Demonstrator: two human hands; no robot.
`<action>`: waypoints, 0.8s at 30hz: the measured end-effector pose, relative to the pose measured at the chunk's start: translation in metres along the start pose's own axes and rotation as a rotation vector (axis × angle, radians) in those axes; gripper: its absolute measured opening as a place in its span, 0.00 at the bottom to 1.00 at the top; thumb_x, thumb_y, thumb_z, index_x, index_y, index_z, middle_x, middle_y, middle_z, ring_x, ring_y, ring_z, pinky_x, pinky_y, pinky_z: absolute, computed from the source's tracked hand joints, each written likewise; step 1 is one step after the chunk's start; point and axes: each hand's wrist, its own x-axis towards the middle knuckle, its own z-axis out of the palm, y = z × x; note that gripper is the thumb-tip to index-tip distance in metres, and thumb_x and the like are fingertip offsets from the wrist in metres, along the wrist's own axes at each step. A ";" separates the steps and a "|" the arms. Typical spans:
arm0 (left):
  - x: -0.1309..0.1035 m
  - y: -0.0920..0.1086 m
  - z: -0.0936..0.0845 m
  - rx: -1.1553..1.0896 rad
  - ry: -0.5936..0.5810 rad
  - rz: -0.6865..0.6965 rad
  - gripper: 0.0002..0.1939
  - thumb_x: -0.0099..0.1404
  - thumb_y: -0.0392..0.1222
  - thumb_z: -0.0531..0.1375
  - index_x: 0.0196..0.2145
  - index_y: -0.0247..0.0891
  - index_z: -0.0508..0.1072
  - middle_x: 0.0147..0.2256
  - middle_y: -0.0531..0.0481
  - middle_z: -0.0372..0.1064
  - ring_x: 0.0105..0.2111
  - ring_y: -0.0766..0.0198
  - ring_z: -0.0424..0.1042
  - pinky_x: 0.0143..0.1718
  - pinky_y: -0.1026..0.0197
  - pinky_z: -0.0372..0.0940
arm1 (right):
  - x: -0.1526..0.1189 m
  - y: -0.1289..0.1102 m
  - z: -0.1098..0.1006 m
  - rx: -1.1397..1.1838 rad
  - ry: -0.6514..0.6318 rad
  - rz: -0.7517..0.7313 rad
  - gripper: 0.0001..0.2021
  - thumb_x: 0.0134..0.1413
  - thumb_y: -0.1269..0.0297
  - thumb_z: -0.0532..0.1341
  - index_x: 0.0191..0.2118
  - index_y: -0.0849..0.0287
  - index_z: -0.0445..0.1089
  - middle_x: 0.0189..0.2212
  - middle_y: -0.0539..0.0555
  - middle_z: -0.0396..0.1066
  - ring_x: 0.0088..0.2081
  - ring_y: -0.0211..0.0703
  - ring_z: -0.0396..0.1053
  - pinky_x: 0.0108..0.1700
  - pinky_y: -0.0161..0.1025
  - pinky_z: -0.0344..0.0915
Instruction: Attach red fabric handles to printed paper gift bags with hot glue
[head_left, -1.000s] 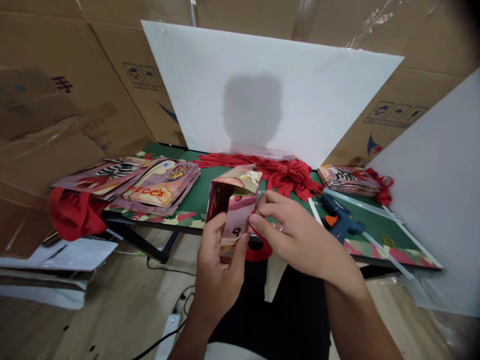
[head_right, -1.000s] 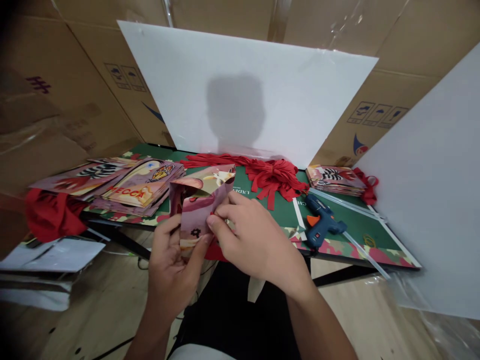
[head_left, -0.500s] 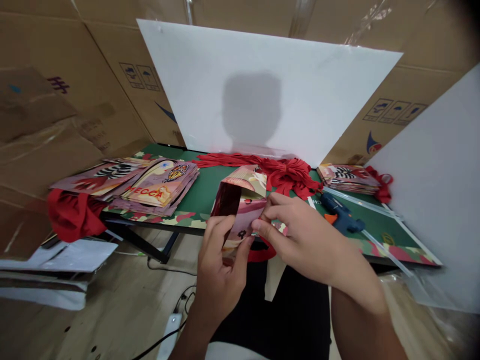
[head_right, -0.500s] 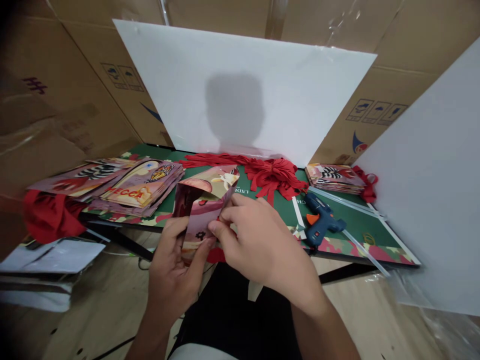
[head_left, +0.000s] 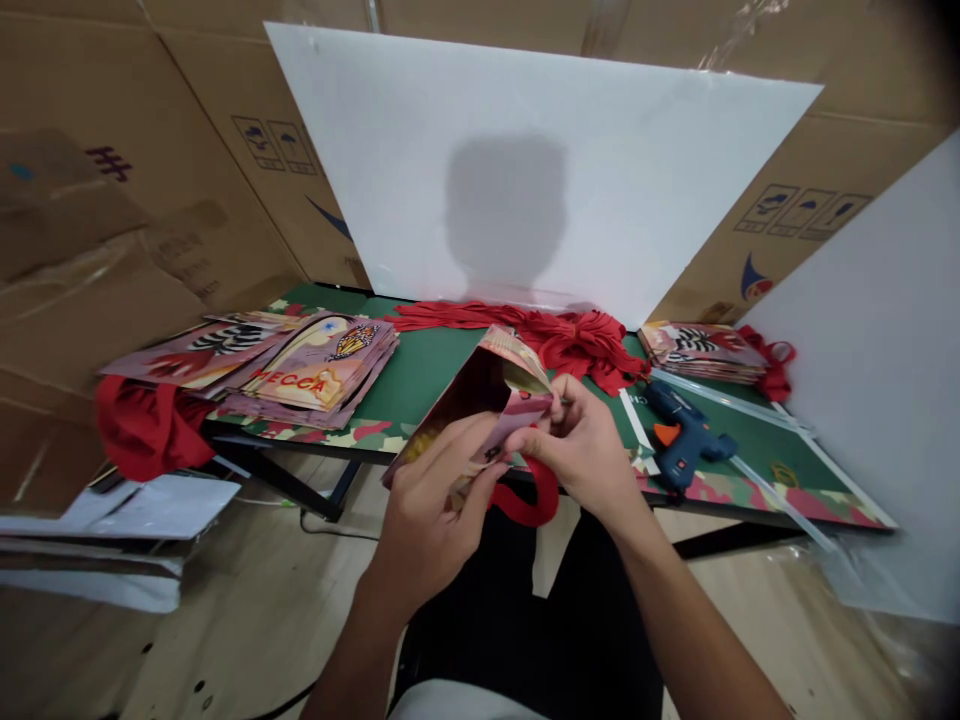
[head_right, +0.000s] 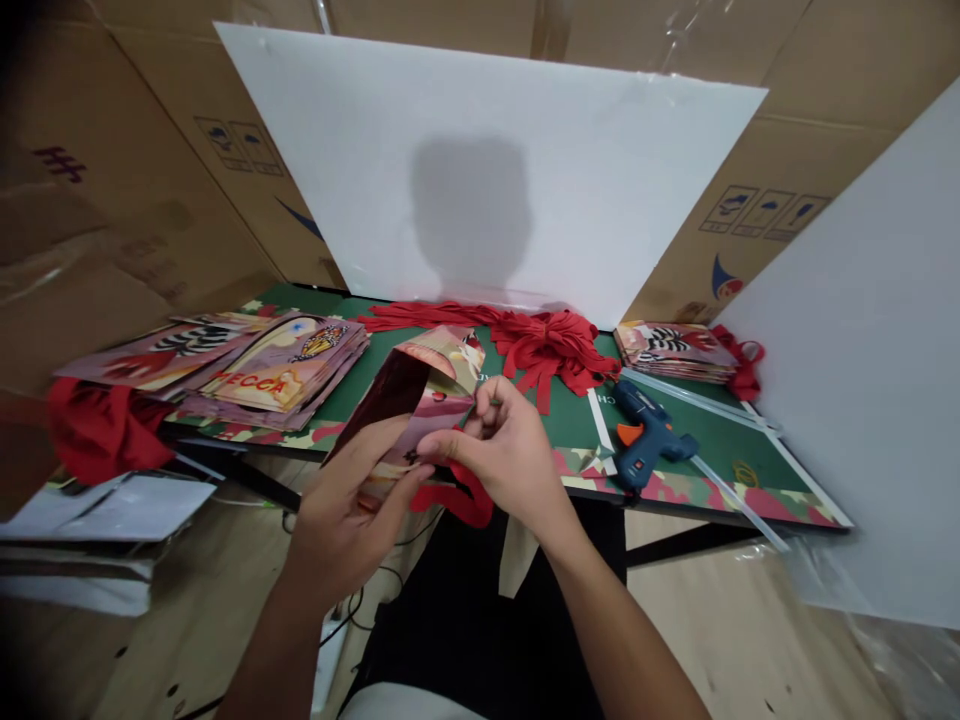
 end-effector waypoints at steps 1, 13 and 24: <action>0.001 -0.003 0.000 0.009 -0.024 -0.006 0.24 0.74 0.32 0.66 0.64 0.45 0.73 0.50 0.48 0.82 0.46 0.60 0.83 0.51 0.63 0.75 | 0.002 0.006 0.002 0.063 0.013 -0.007 0.36 0.40 0.50 0.85 0.33 0.50 0.54 0.20 0.38 0.62 0.22 0.35 0.56 0.26 0.33 0.56; 0.057 -0.128 0.031 0.615 -0.788 -0.038 0.31 0.72 0.26 0.56 0.69 0.45 0.70 0.50 0.42 0.83 0.49 0.49 0.84 0.44 0.57 0.74 | 0.066 0.114 -0.027 -0.736 0.063 -0.077 0.24 0.66 0.56 0.66 0.60 0.56 0.57 0.55 0.63 0.71 0.43 0.52 0.77 0.47 0.52 0.75; 0.056 -0.197 0.043 0.510 -0.811 0.256 0.24 0.75 0.30 0.56 0.67 0.34 0.70 0.63 0.38 0.76 0.59 0.48 0.79 0.59 0.48 0.75 | 0.095 0.127 -0.015 -1.161 -0.208 -0.268 0.29 0.71 0.60 0.68 0.72 0.57 0.62 0.71 0.67 0.62 0.67 0.64 0.70 0.61 0.60 0.79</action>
